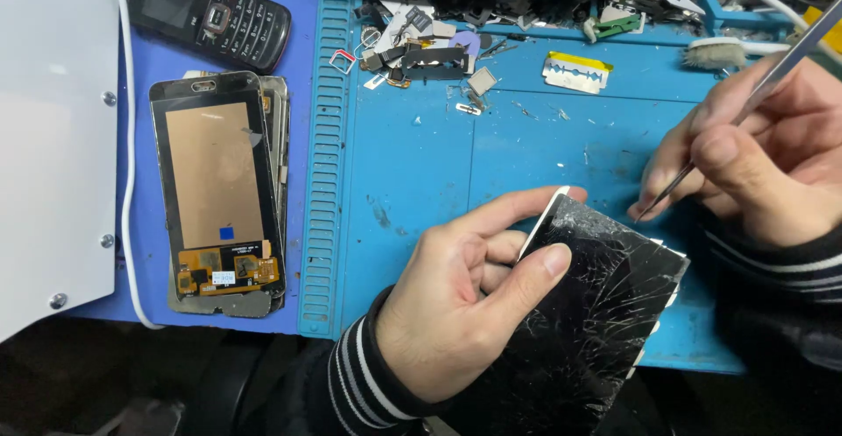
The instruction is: The person is carefully disassembling a shattered phone screen from the device frame using a thin metal prying tool and tweezers on a blue electronics repair mat.
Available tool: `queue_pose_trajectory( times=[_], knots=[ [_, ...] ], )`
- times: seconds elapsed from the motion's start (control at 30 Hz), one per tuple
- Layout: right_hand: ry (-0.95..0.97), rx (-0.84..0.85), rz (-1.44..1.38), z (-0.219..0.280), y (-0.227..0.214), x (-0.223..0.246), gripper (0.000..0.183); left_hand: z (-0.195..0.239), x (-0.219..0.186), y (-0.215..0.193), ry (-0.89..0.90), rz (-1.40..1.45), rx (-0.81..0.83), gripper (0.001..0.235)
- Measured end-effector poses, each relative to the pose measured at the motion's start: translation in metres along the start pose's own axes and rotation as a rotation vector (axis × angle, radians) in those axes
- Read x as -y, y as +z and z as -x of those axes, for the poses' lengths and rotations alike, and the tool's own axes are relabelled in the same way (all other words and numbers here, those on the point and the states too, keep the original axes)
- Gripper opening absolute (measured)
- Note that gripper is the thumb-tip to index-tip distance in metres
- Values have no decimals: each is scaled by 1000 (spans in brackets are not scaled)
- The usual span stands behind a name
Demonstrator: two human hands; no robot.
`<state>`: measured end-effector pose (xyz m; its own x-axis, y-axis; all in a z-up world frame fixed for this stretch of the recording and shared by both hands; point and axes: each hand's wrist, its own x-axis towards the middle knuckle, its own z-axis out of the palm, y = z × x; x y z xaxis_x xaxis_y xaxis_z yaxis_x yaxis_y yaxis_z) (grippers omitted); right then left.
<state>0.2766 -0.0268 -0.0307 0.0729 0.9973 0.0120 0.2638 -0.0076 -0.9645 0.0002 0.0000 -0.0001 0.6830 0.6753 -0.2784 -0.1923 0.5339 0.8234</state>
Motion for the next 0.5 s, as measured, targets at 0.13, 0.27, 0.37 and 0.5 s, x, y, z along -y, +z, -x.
queue_pose_trajectory(
  times=[0.13,0.27,0.37,0.5],
  knots=[
    [30,-17,2,5,4,1,15,0,1,-1,11,-2,8,45],
    [-9,12,43,-3,5,1,11,0,1,-2,12,18,17,45],
    [9,-9,-36,-8,-4,-8,13,1,0,-1,18,13,22,44],
    [10,52,3,1,5,5,13,1,-2,-1,28,8,24,43]
  ],
)
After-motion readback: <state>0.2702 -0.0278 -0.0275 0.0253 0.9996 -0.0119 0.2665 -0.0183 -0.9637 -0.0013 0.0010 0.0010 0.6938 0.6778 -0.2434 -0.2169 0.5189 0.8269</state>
